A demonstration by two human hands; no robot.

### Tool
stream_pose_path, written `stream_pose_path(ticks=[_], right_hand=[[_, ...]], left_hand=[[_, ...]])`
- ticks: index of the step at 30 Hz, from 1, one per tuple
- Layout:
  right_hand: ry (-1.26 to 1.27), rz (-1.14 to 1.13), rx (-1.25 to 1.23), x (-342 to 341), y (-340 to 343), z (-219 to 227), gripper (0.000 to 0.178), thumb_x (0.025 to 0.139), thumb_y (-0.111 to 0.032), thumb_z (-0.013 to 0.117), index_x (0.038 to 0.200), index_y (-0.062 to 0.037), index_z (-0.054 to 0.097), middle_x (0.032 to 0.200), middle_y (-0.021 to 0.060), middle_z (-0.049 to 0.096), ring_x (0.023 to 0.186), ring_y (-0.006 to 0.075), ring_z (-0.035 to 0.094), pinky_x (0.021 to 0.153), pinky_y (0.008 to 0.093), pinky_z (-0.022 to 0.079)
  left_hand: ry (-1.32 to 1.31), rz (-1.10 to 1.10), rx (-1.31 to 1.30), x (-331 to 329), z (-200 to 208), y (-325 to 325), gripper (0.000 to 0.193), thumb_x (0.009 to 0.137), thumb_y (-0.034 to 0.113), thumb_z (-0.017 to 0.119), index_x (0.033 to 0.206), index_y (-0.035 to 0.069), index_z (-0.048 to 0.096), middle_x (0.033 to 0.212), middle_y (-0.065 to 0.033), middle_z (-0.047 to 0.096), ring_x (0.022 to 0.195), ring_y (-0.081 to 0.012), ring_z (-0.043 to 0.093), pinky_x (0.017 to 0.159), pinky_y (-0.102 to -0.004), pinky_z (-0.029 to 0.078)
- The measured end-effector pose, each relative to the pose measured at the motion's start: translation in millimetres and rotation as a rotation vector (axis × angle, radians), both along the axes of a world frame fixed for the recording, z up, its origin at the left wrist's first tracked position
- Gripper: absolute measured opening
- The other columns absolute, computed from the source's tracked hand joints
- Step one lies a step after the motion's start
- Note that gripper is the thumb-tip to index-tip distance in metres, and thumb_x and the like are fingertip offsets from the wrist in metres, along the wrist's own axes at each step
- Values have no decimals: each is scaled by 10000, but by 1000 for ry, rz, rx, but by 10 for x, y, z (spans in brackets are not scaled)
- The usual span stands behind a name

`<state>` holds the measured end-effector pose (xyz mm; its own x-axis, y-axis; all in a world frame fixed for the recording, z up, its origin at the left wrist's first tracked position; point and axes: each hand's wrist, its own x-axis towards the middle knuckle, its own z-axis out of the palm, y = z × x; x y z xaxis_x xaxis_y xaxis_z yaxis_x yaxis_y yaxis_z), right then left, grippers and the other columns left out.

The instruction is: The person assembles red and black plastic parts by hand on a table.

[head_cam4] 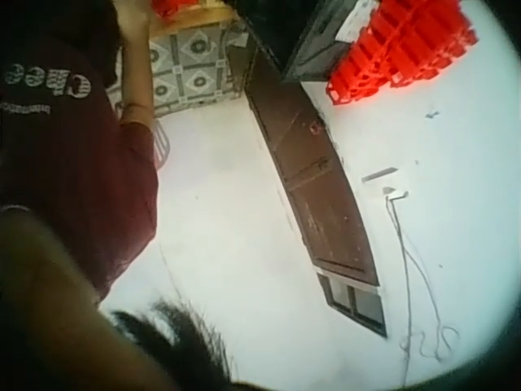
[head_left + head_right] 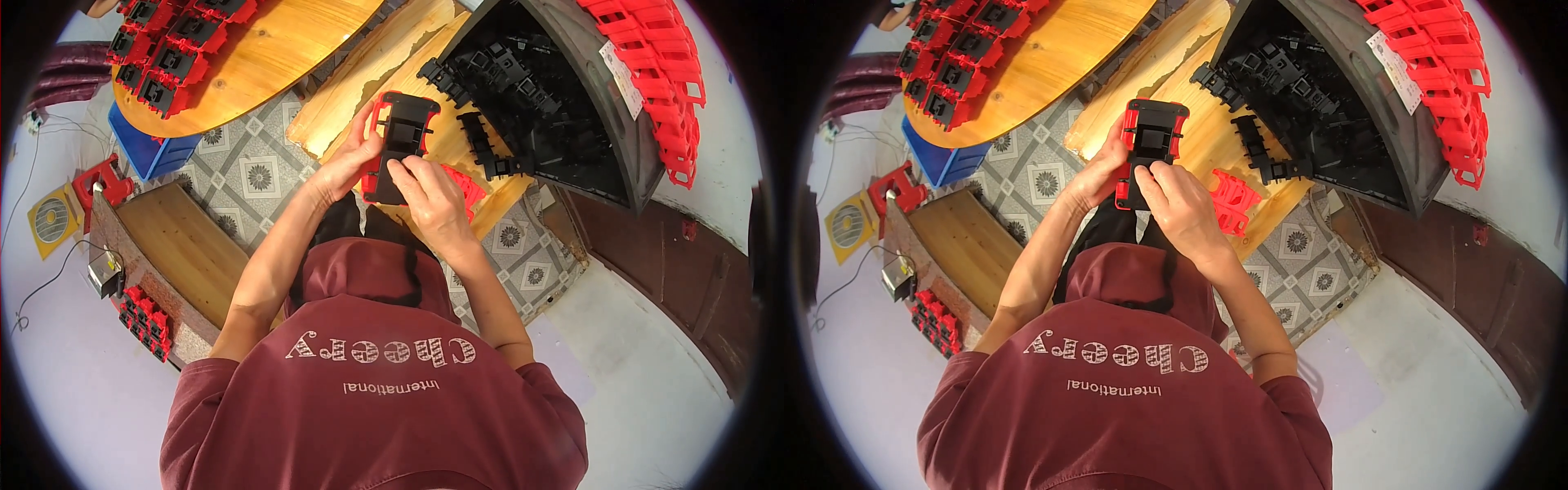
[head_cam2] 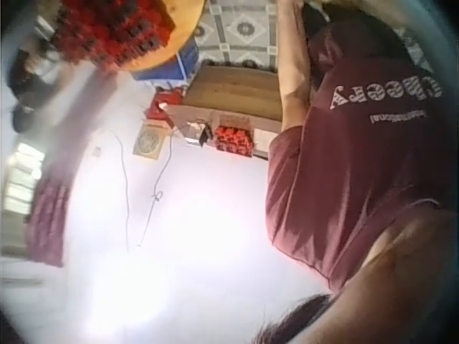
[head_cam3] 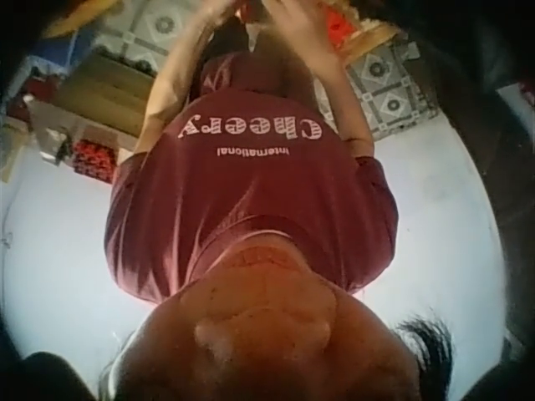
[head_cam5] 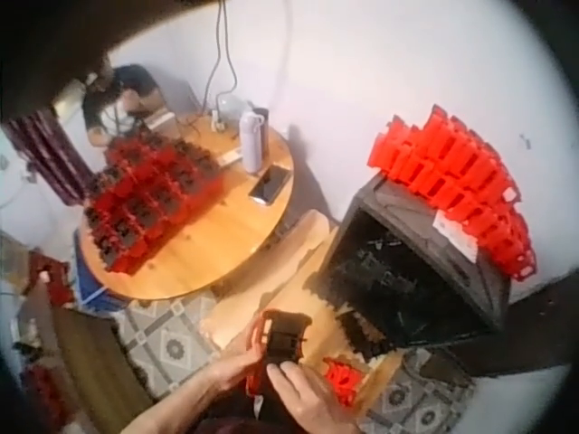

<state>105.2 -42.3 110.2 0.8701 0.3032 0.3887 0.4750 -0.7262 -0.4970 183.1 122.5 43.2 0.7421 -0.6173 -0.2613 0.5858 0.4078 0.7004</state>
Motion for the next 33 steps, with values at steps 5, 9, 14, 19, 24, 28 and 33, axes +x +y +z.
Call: stream_pose_path(ticks=[5, 9, 14, 19, 24, 28, 33], right_hand=[[-44, -491, 277, 200, -72, -120, 492, 806, -269, 762, 1165, 17, 585, 1113, 124, 593, 988, 284, 576, 907, 410, 428], [657, -447, 1108, 417, -104, -289, 483, 906, -343, 670, 1178, 42, 567, 1066, 106, 651, 934, 155, 601, 808, 293, 486], [748, -323, 1108, 595, -132, -292, 382, 931, -300, 638, 1148, 10, 591, 999, 58, 652, 887, 109, 597, 773, 254, 490], [611, -272, 755, 661, 41, -193, 334, 934, -255, 634, 1128, 14, 599, 1025, 45, 634, 898, 145, 605, 811, 278, 493], [805, -29, 1034, 794, 356, -176, 695, 936, -292, 625, 1480, -49, 266, 1380, 108, 467, 1191, 171, 496, 1007, 303, 392], [945, 140, 1033, 739, 774, -134, 789, 892, -172, 670, 1506, -49, 189, 1392, 93, 436, 1245, 204, 469, 1045, 337, 382], [886, 242, 918, 1096, 1602, -85, 734, 836, -45, 697, 1454, -22, 300, 1264, 92, 533, 1091, 161, 566, 926, 308, 482]], left_hand=[[56, -60, 80, -49, 183, -8, 906, 864, 314, 700, 1536, 184, 106, 1484, -114, 350, 1337, -244, 396, 1089, -409, 358], [34, -100, 157, -70, 261, -102, 821, 908, 330, 638, 1532, 179, 127, 1423, -122, 417, 1275, -223, 456, 1042, -384, 403], [22, -10, 192, -87, 192, -175, 750, 950, 340, 577, 1529, 152, 138, 1378, -127, 451, 1203, -199, 507, 939, -337, 483], [44, 187, 290, -136, 229, -1, 804, 959, 407, 560, 1537, 135, 72, 1383, -113, 436, 1199, -197, 491, 986, -323, 442], [30, 437, 203, -24, 533, 379, 618, 987, 368, 528, 1480, 133, 239, 1243, -84, 516, 1097, -141, 539, 888, -295, 495], [-84, 631, 283, 208, 690, 750, 575, 981, 362, 543, 1439, 125, 288, 1238, -88, 515, 1069, -151, 546, 899, -280, 473], [-103, 882, 402, 501, 685, 1370, 511, 975, 324, 560, 1371, 58, 379, 1206, -84, 527, 1022, -143, 551, 881, -277, 467]])
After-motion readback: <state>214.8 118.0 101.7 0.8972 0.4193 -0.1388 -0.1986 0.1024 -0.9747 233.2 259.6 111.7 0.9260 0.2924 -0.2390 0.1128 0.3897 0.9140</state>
